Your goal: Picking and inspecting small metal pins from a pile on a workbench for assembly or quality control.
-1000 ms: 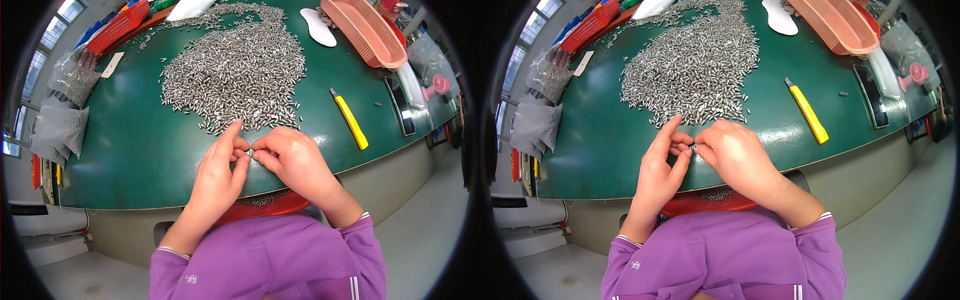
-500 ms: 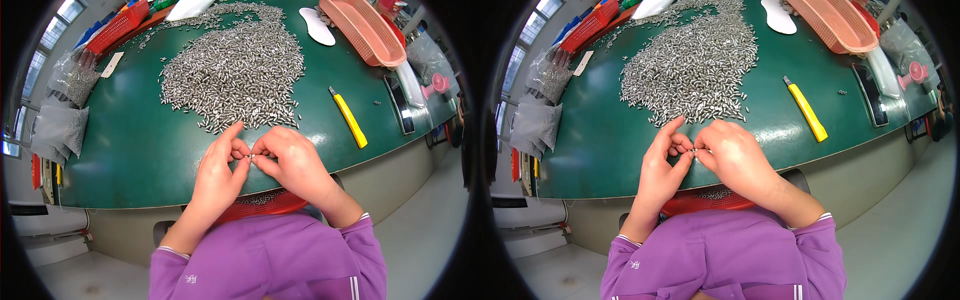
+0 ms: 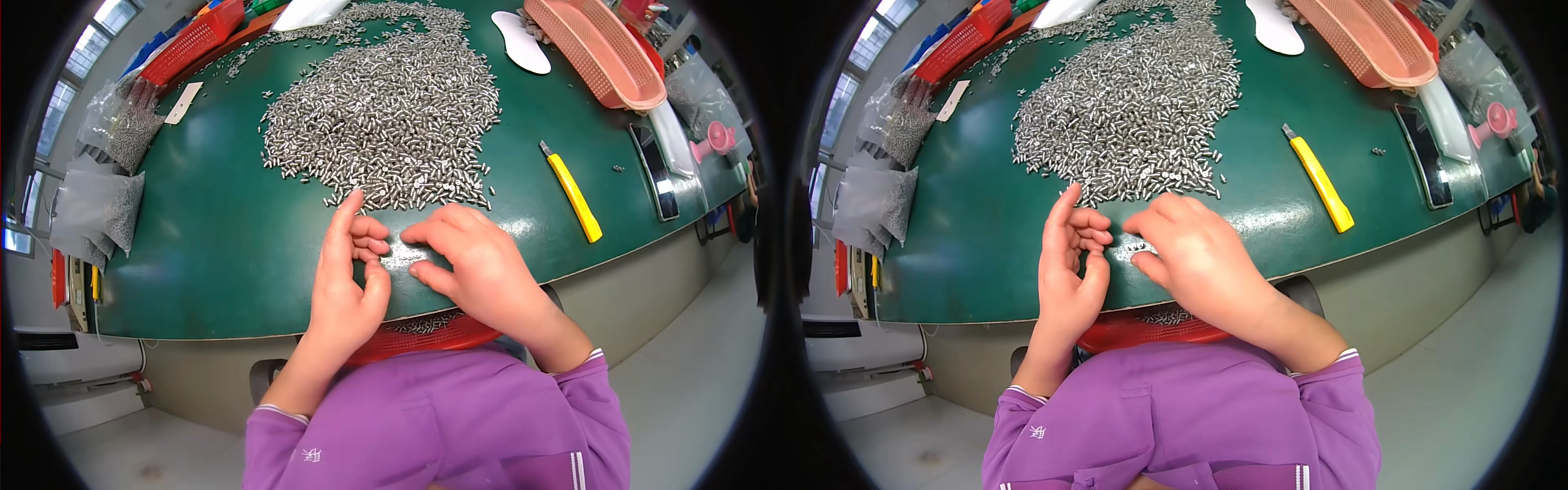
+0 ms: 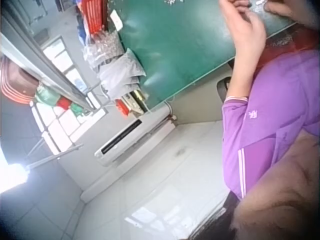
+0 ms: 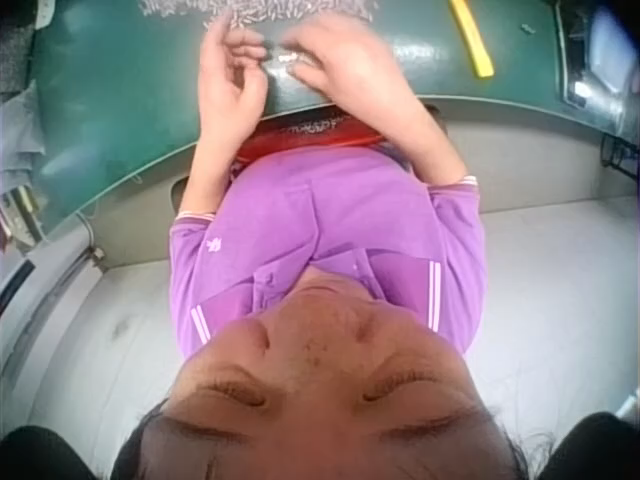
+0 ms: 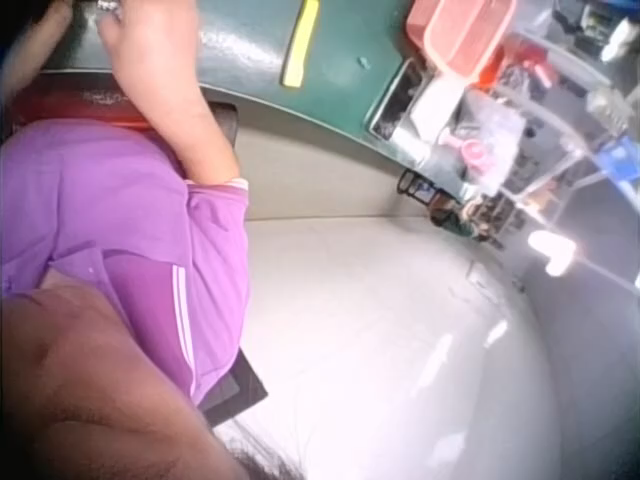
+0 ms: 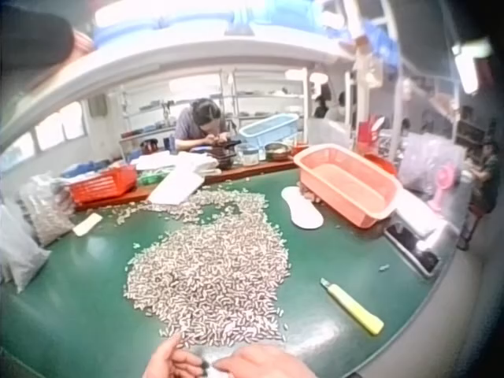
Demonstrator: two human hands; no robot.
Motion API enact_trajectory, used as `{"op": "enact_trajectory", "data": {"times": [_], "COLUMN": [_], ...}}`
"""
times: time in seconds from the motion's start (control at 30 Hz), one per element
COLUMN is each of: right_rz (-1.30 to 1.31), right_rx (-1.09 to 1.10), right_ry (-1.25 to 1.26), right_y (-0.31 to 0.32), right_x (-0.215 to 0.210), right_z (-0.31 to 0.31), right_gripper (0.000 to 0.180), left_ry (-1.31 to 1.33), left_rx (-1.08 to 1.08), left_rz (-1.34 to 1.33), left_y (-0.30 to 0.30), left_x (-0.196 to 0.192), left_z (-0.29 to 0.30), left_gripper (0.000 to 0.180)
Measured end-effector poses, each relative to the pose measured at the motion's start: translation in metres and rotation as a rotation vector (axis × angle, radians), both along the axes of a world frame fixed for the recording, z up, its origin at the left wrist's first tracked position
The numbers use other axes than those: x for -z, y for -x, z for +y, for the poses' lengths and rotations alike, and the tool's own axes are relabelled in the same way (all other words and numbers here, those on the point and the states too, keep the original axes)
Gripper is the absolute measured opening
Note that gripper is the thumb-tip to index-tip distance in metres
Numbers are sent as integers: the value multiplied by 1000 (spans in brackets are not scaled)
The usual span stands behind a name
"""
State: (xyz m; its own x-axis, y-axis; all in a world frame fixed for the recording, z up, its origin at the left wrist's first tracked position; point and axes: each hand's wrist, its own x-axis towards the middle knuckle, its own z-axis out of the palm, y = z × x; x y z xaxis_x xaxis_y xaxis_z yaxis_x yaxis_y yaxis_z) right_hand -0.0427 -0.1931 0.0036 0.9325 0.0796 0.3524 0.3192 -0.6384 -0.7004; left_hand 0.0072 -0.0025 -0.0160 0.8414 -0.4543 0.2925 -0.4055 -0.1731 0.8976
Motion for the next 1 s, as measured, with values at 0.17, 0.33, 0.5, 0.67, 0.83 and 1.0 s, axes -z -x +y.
{"op": "enact_trajectory", "data": {"times": [0.17, 0.33, 0.5, 0.67, 0.83, 1.0], "right_rz": [-30, 77, 61, -45, 3, 99], "right_rx": [-69, -225, -345, 213, 301, 366], "right_ry": [107, 97, -35, 221, 210, 150], "right_y": [0, 23, 32, 4, -1, -1], "right_x": [5, -7, -16, -16, -16, -19], "right_z": [5, 0, -9, -25, -26, -47], "right_gripper": [20, 16, 17, 32, 40, 50], "left_ry": [32, -147, -454, -501, -492, -621], "left_rx": [-54, -138, -205, -210, -177, -188], "left_rz": [-32, -133, -355, -252, -218, -433], "left_y": [-2, -4, -16, -18, -17, -31], "left_x": [2, -8, -14, -17, -24, -32], "left_z": [2, 3, -1, -7, -9, 14], "left_gripper": [78, 74, 64, 58, 62, 76]}}
